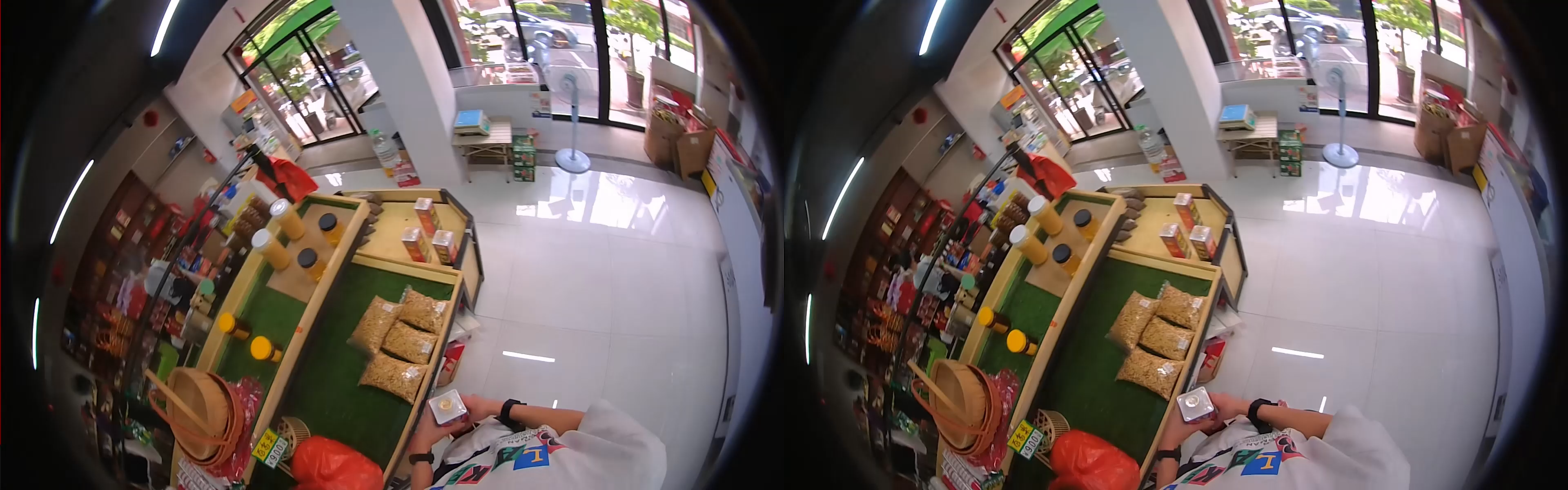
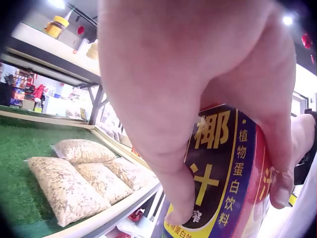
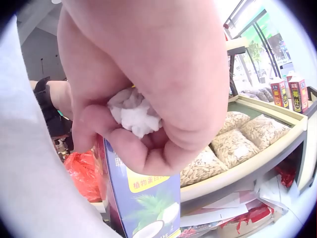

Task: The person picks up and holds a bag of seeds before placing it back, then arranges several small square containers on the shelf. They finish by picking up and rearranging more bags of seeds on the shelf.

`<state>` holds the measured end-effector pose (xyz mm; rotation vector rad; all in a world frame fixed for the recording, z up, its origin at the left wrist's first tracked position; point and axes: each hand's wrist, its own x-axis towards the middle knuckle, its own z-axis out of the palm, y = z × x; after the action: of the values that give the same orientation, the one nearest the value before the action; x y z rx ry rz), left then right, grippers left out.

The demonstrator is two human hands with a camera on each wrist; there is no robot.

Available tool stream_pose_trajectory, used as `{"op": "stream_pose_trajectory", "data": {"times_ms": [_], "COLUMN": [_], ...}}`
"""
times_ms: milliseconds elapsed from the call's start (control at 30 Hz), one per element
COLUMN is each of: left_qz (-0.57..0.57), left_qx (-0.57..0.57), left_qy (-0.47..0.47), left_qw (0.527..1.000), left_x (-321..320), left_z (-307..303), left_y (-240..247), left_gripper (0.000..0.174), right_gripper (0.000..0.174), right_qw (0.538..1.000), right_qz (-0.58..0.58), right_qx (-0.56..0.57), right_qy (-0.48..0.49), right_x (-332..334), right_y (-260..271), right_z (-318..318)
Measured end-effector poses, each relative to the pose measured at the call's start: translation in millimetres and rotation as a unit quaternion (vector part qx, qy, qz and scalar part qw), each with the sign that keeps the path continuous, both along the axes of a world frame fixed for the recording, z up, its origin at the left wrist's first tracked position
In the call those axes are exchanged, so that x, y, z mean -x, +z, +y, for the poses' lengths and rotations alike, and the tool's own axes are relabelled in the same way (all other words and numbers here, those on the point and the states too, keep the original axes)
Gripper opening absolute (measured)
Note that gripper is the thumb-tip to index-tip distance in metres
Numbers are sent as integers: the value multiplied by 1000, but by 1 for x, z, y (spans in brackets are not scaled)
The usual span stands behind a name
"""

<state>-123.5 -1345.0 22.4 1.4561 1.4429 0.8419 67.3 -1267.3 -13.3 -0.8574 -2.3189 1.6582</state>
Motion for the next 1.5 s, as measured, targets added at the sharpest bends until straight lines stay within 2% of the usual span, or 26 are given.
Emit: {"op": "stream_pose_trajectory", "data": {"times_ms": [100,133,233,367,467,600,700,867,1000,1100,1167,1267,1367,1400,1500], "left_qz": [26,44,50,53,91,118,138,95,100,139,92,47,39,37,16], "left_qx": [-23,-43,11,47,-26,-16,-58,-28,-28,-64,-20,6,14,16,44], "left_qy": [-20,-29,-34,-47,-76,-103,-127,-111,-126,-175,-173,-197,-235,-248,-269], "left_qw": [999,998,998,996,993,987,981,989,987,973,980,979,971,968,962], "left_x": [-24,-32,-59,-80,-87,-103,-110,-115,-122,-127,-137,-153,-167,-174,-191], "left_z": [12,15,17,25,34,47,55,66,81,101,116,144,182,192,230], "left_y": [-4,1,38,38,21,32,30,17,15,8,13,-1,-16,-16,-9], "left_gripper": [82,86,90,92,91,92,94,94,95,96,95,94,92,92,91], "right_gripper": [94,93,90,83,82,79,78,79,78,76,76,80,78,73,70], "right_qw": [999,999,998,994,993,990,988,985,980,979,976,977,967,964,940], "right_qz": [5,4,-19,-73,-35,-5,-10,-44,5,-1,-8,-53,24,68,17], "right_qx": [-24,-37,-46,-19,-41,-64,-65,-93,-113,-89,-96,-25,-91,-65,-151], "right_qy": [-23,-25,-41,-84,-105,-128,-137,-138,-161,-184,-195,-203,-235,-249,-305], "right_x": [-24,-33,-52,-75,-89,-104,-112,-118,-128,-139,-148,-164,-184,-190,-200], "right_y": [-13,-12,-15,-8,-4,-9,-12,-14,-4,-2,-3,-3,-23,-21,-33], "right_z": [4,3,3,0,2,7,10,23,31,41,49,67,87,95,118]}}
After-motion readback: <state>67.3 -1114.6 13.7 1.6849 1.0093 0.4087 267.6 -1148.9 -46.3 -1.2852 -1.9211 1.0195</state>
